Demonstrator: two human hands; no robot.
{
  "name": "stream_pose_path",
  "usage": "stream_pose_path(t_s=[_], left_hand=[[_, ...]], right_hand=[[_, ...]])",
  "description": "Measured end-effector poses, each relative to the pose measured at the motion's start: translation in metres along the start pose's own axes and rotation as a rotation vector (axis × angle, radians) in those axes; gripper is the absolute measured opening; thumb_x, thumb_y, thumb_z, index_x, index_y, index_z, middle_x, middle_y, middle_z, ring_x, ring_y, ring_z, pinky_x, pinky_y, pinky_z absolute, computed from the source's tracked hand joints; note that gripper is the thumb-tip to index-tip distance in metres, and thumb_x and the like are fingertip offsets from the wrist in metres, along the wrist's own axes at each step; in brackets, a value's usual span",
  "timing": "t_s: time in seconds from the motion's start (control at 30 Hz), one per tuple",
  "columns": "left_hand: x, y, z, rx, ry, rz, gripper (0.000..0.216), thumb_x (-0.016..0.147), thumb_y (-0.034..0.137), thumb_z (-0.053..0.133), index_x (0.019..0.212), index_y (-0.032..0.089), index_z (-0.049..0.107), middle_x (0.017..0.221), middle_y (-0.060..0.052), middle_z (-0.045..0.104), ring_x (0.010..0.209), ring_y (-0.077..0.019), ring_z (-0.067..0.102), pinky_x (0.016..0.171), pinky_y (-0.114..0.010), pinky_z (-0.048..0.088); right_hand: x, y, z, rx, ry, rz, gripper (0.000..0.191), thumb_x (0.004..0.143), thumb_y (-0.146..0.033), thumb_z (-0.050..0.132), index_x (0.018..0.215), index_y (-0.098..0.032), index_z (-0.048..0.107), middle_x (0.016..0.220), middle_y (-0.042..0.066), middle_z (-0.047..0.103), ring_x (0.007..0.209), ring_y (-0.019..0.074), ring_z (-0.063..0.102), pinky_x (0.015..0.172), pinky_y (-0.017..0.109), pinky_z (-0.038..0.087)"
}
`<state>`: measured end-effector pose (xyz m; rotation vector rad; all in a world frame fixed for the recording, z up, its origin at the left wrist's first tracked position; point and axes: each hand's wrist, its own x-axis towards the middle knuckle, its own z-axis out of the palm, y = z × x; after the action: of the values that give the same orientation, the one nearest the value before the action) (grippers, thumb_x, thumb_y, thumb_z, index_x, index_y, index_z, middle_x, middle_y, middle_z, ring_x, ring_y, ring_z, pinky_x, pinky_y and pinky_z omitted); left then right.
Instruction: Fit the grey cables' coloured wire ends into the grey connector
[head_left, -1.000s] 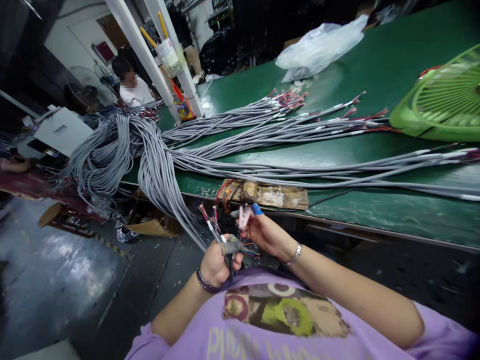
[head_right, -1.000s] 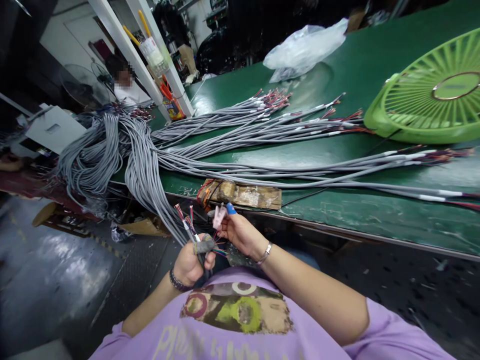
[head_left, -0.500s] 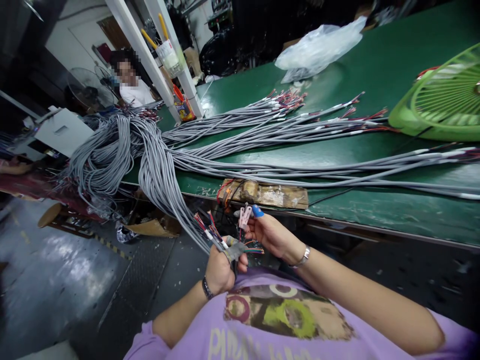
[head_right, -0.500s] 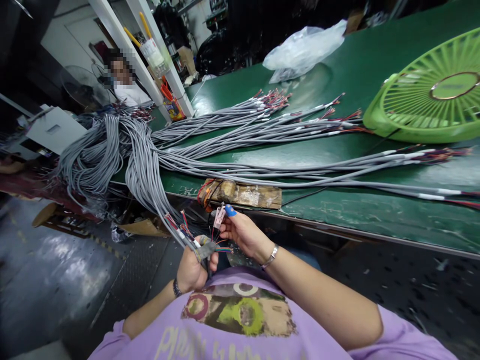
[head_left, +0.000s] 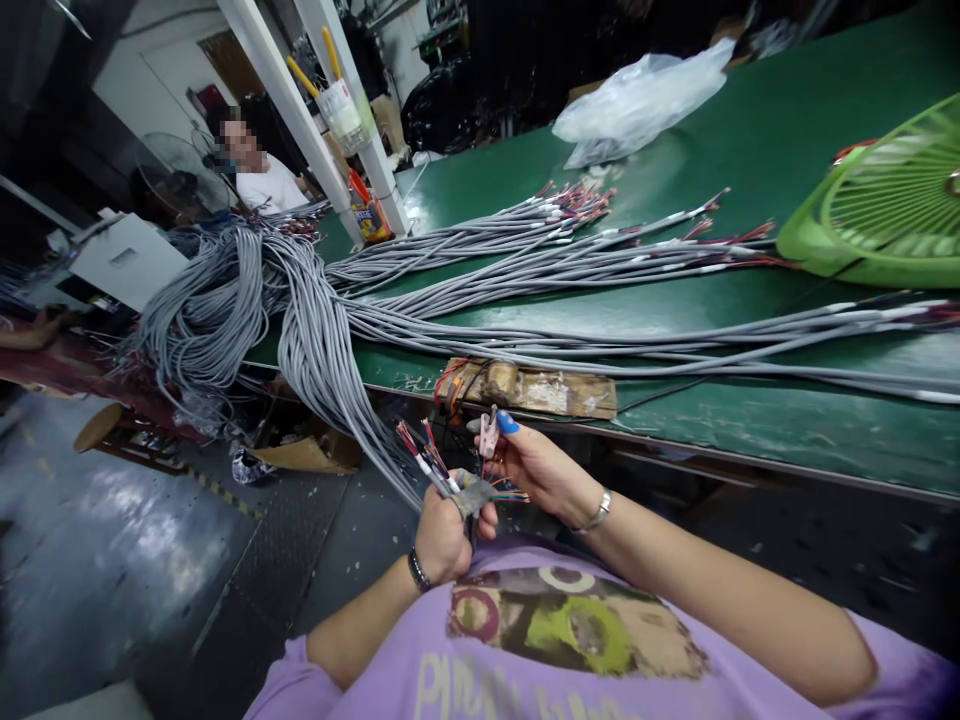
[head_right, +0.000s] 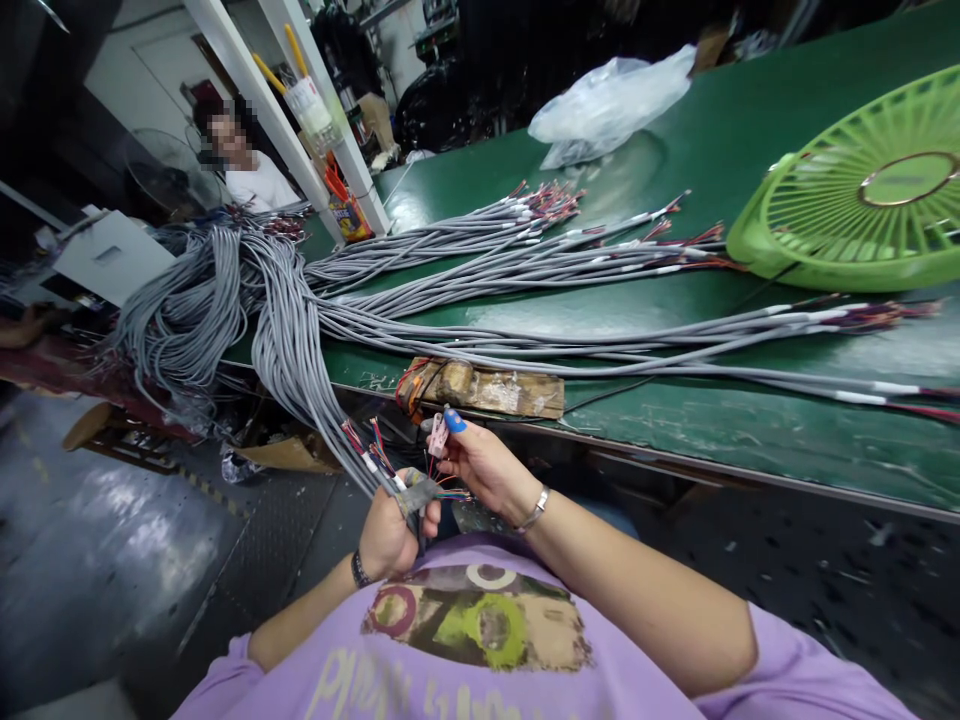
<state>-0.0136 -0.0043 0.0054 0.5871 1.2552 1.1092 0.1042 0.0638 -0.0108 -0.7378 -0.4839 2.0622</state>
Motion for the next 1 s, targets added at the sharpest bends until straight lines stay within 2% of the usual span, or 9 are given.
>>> stream_pose_path(t_s=[0.23, 0.43, 0.57, 0.83, 1.0], left_hand=[[-0.007, 0.0, -0.006, -0.015, 0.023, 0.026, 0.027, 0.057, 0.036, 0.072, 0.061, 0.015, 0.055, 0.042, 0.001, 0.056, 0.031, -0.0072, 0.044, 0.033, -0.018, 0.031], [-0.008, 0.001, -0.004, -0.045, 0.008, 0.032, 0.023, 0.057, 0.032, 0.071, 0.06, 0.015, 0.055, 0.041, 0.001, 0.056, 0.03, -0.0078, 0.044, 0.032, -0.018, 0.031], [-0.005, 0.002, -0.001, -0.063, 0.006, 0.037, 0.022, 0.058, 0.031, 0.07, 0.062, 0.015, 0.055, 0.041, 0.001, 0.056, 0.031, -0.0075, 0.044, 0.033, -0.018, 0.031], [0.0, 0.0, 0.0, -0.089, 0.013, 0.017, 0.023, 0.06, 0.032, 0.068, 0.062, 0.015, 0.053, 0.043, 0.001, 0.056, 0.032, -0.0072, 0.044, 0.033, -0.017, 0.031], [0.001, -0.001, 0.001, -0.115, 0.029, 0.002, 0.021, 0.059, 0.031, 0.067, 0.063, 0.016, 0.053, 0.043, 0.002, 0.055, 0.033, -0.0072, 0.044, 0.034, -0.017, 0.031]], right_hand=[[-0.003, -0.008, -0.001, 0.016, -0.085, 0.122, 0.042, 0.081, -0.058, 0.049, 0.077, -0.018, 0.062, 0.069, 0.002, 0.063, 0.056, 0.0105, 0.055, 0.052, 0.022, 0.046], [-0.004, -0.009, -0.002, -0.041, -0.055, 0.045, 0.025, 0.077, -0.042, 0.063, 0.077, -0.017, 0.064, 0.066, 0.001, 0.061, 0.056, 0.0096, 0.053, 0.052, 0.02, 0.047], [-0.004, -0.006, -0.004, -0.089, -0.048, -0.022, 0.027, 0.076, -0.043, 0.064, 0.077, -0.016, 0.065, 0.067, 0.002, 0.061, 0.057, 0.0093, 0.053, 0.052, 0.02, 0.047], [0.006, 0.001, -0.007, 0.097, -0.124, 0.079, 0.03, 0.075, -0.045, 0.065, 0.08, -0.016, 0.067, 0.073, 0.003, 0.065, 0.059, 0.0098, 0.054, 0.053, 0.021, 0.046], [0.01, 0.005, -0.005, 0.174, -0.035, 0.029, 0.027, 0.073, -0.041, 0.069, 0.08, -0.015, 0.068, 0.068, 0.001, 0.066, 0.058, 0.0087, 0.055, 0.056, 0.02, 0.045]])
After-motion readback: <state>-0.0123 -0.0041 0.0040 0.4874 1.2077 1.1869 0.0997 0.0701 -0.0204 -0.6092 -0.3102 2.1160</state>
